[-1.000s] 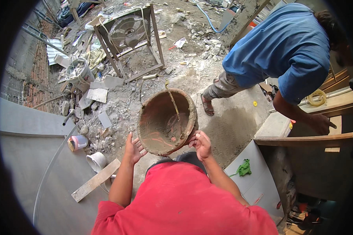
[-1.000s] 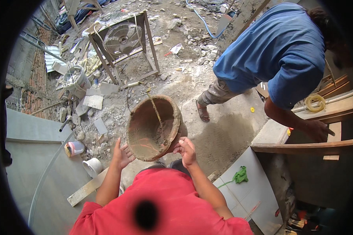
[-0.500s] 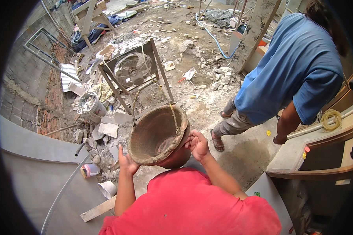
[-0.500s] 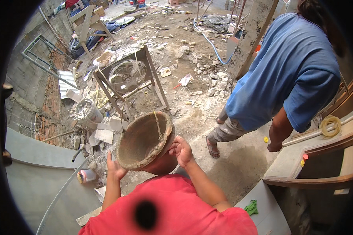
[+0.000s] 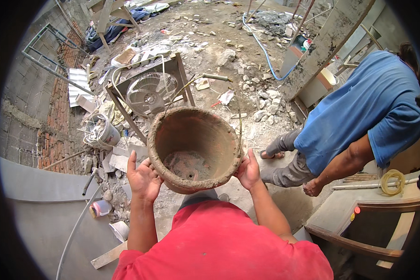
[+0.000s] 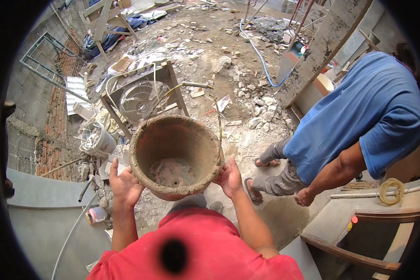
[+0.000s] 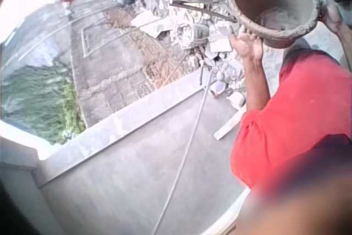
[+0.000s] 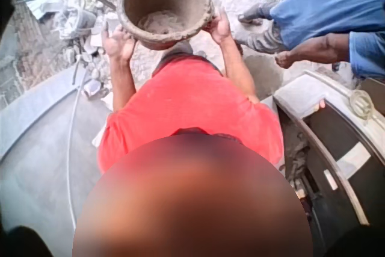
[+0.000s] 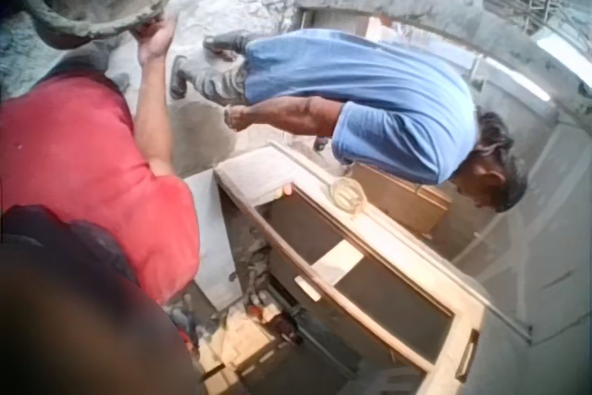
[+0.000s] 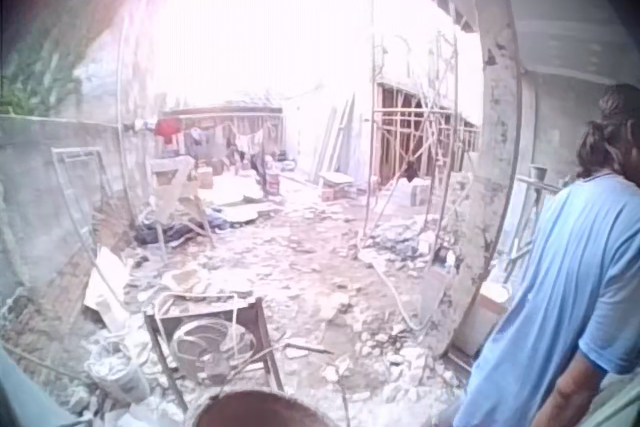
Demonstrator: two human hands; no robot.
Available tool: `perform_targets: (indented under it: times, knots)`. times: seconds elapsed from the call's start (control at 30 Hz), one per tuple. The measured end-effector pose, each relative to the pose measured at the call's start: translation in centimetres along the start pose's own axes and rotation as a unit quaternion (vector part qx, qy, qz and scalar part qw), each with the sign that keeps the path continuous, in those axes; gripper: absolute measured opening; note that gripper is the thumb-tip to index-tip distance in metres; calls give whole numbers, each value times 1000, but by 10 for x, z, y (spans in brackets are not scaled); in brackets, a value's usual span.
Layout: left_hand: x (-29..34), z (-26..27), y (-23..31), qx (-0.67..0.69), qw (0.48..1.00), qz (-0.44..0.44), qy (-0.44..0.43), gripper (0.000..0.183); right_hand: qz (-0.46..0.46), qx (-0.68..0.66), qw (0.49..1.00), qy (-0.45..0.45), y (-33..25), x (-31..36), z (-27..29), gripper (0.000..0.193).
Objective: The person wipes a set of white floor tiles with a green cloth, moving methodically across the surface. After finishing, the person picks up a bucket and walks through the construction site.
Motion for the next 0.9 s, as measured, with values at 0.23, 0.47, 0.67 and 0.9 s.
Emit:
perform_targets:
  times: [0.23,0.47,0.67,0.9]
  knots:
    - [-171,-54,8,-63,998,-10,-5,67,34,334,920,200,-68,-139,116,70]
    - [-328,-128,24,-186,982,4,25,64,-33,242,857,454,-58,-128,266,56]
    - [-435,-199,32,-163,985,-4,49,63,-229,282,808,464,32,-133,308,52]
    - [-550,-277,0,-98,990,-22,101,79,-282,339,814,377,-87,-285,410,40]
Point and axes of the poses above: each hand's wrist, its own x-axis away from the middle knuckle, its own z-axis out of the back of the hand, y = z × x, the point moved 6 cm from there along -x, towards the middle knuckle, and after that the axes turned 6 degrees about x, right-handed, at the moved point
